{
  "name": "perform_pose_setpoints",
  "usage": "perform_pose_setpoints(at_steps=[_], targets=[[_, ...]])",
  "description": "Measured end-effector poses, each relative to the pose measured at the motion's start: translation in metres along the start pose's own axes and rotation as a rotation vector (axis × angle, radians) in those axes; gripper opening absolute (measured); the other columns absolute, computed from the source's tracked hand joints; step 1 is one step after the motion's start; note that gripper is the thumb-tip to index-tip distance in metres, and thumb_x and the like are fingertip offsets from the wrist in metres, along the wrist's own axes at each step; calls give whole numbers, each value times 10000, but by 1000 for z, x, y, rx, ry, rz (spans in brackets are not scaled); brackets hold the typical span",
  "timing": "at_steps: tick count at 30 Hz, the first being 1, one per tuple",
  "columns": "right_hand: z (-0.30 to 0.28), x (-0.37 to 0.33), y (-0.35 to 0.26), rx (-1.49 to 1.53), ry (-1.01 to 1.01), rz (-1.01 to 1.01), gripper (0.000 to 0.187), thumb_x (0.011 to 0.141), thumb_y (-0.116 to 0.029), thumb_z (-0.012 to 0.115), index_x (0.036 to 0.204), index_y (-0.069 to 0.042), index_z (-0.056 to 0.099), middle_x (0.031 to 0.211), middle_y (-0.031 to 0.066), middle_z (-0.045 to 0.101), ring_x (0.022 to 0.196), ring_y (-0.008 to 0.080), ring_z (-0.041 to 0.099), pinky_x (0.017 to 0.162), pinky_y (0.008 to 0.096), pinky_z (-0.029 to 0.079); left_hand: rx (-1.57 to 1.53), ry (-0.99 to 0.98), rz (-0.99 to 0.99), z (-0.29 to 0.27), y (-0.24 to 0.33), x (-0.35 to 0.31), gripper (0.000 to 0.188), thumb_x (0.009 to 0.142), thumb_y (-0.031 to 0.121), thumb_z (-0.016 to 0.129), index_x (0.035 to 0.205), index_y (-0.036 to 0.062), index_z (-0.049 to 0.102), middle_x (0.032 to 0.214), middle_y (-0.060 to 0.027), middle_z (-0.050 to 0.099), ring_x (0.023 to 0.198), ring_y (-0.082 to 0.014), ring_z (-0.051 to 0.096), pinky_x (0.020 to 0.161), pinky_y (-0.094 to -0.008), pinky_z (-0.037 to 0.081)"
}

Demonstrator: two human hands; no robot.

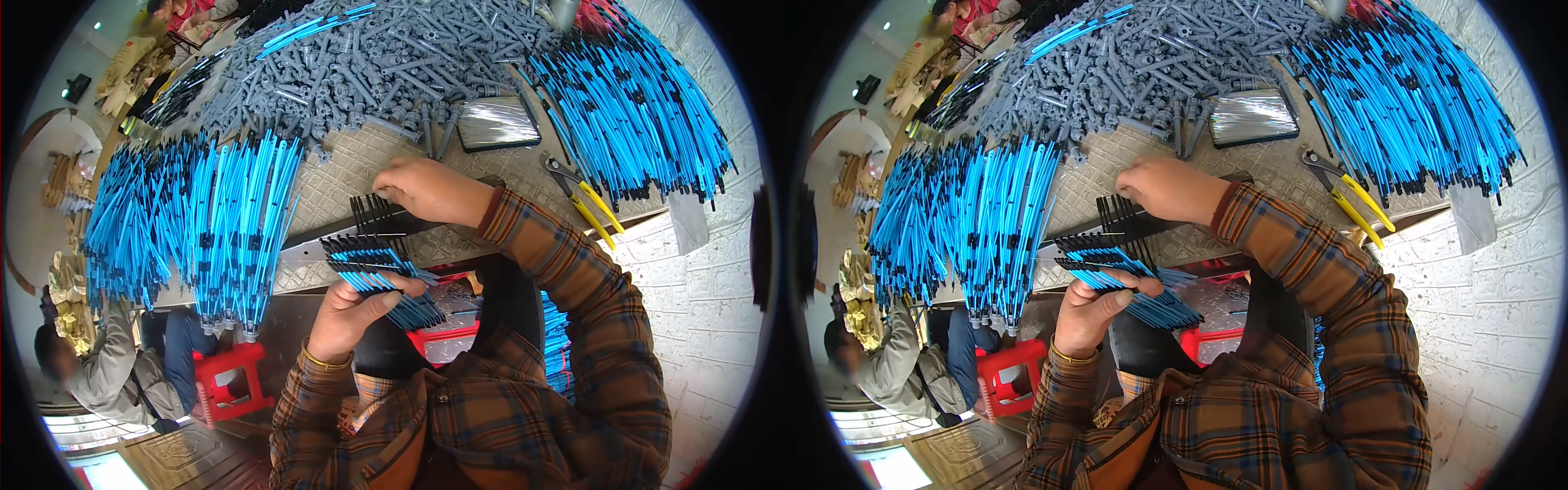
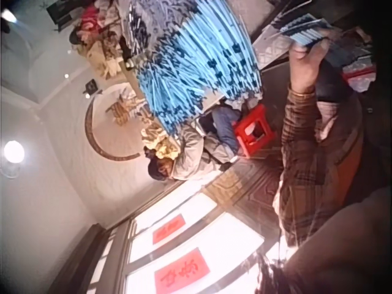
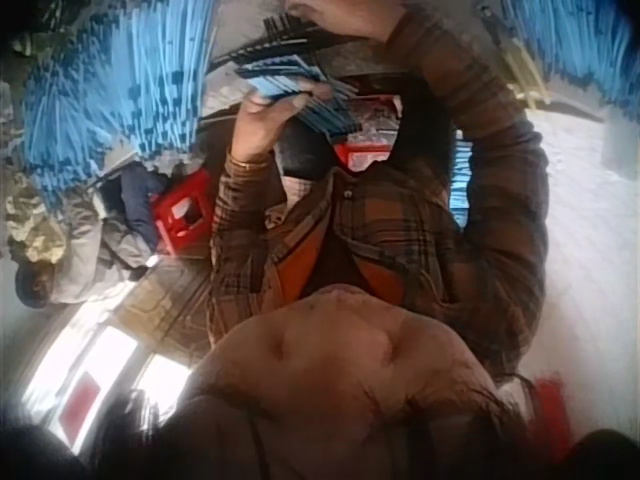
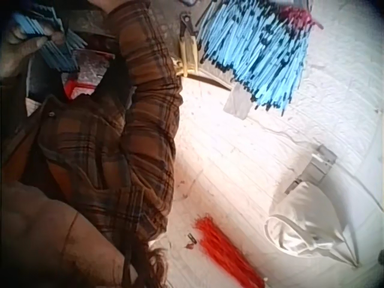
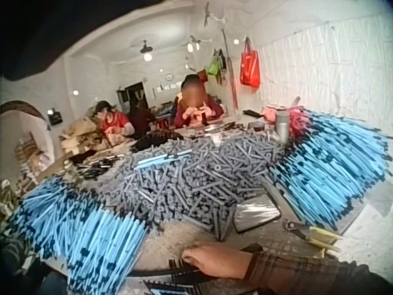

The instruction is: The person cuts wire on a central hub using pliers, threads wire through umbrella ribs to gather them, and fits the ribs into the hub.

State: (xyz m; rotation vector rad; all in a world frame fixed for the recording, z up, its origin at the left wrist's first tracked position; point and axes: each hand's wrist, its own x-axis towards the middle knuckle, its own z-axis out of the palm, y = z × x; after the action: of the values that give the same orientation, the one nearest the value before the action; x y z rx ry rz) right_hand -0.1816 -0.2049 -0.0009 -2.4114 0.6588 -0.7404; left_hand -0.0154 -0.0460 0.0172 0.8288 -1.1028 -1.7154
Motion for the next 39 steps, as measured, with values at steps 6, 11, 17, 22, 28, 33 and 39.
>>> perform_pose_setpoints(at_steps=[6, 11, 17, 22, 28, 33, 39], targets=[[4, 4, -4, -51, -33, 21, 156, 841, -129, 554, 969, -45, 579, 852, 138, 570, 836, 332, 560, 725, 401, 447, 64, -9, 2, -1, 2, 1, 208, 834, -45, 521, 1031, -13, 580, 1018, -192, 629, 1004, -301, 594, 896, -410, 445], [8, 9, -6, -9, -3, 16, 160, 853, -161, 545, 966, -56, 584, 841, 137, 574, 837, 329, 563, 727, 407, 448, 37, -15, -15, -1, 3, 0, 203, 845, -42, 515, 1032, -11, 588, 1026, -171, 630, 1008, -274, 590, 902, -384, 442], [6, 21, -18, -7, -48, 43, 192, 847, -227, 554, 953, -71, 587, 811, 128, 570, 813, 317, 579, 712, 410, 458, 42, -38, -41, -3, 6, 1, 205, 827, -48, 532, 1025, -18, 580, 1010, -218, 626, 1007, -315, 594, 904, -413, 442], [-3, 18, -14, -130, -141, 159, 191, 822, -243, 576, 938, -95, 611, 825, 118, 568, 796, 304, 590, 694, 412, 465, 81, -74, -29, -10, 3, -3, 182, 823, -45, 541, 996, -28, 594, 1013, -244, 619, 1016, -328, 590, 909, -415, 440], [-15, 3, -15, -209, -86, 47, 239, 788, -253, 616, 980, -110, 606, 893, 98, 563, 792, 298, 588, 695, 404, 467, 91, -78, -62, -13, 9, -3, 162, 833, -42, 537, 977, -28, 609, 1010, -217, 626, 1026, -308, 582, 907, -399, 440], [-40, -2, -8, -282, -308, -239, 375, 748, -254, 648, 1079, -94, 573, 945, 76, 549, 853, 274, 578, 721, 373, 471, 2, -159, -30, -18, 9, -1, 165, 854, -19, 537, 998, 2, 616, 1035, -166, 634, 1030, -234, 583, 924, -354, 425], [-50, 3, -25, -416, -463, -491, 460, 723, -236, 635, 1144, -66, 555, 937, 71, 535, 893, 252, 556, 746, 360, 464, 31, -200, -58, -20, 9, 0, 172, 851, -15, 540, 1004, 4, 615, 1031, -170, 634, 1027, -240, 585, 917, -358, 428]])
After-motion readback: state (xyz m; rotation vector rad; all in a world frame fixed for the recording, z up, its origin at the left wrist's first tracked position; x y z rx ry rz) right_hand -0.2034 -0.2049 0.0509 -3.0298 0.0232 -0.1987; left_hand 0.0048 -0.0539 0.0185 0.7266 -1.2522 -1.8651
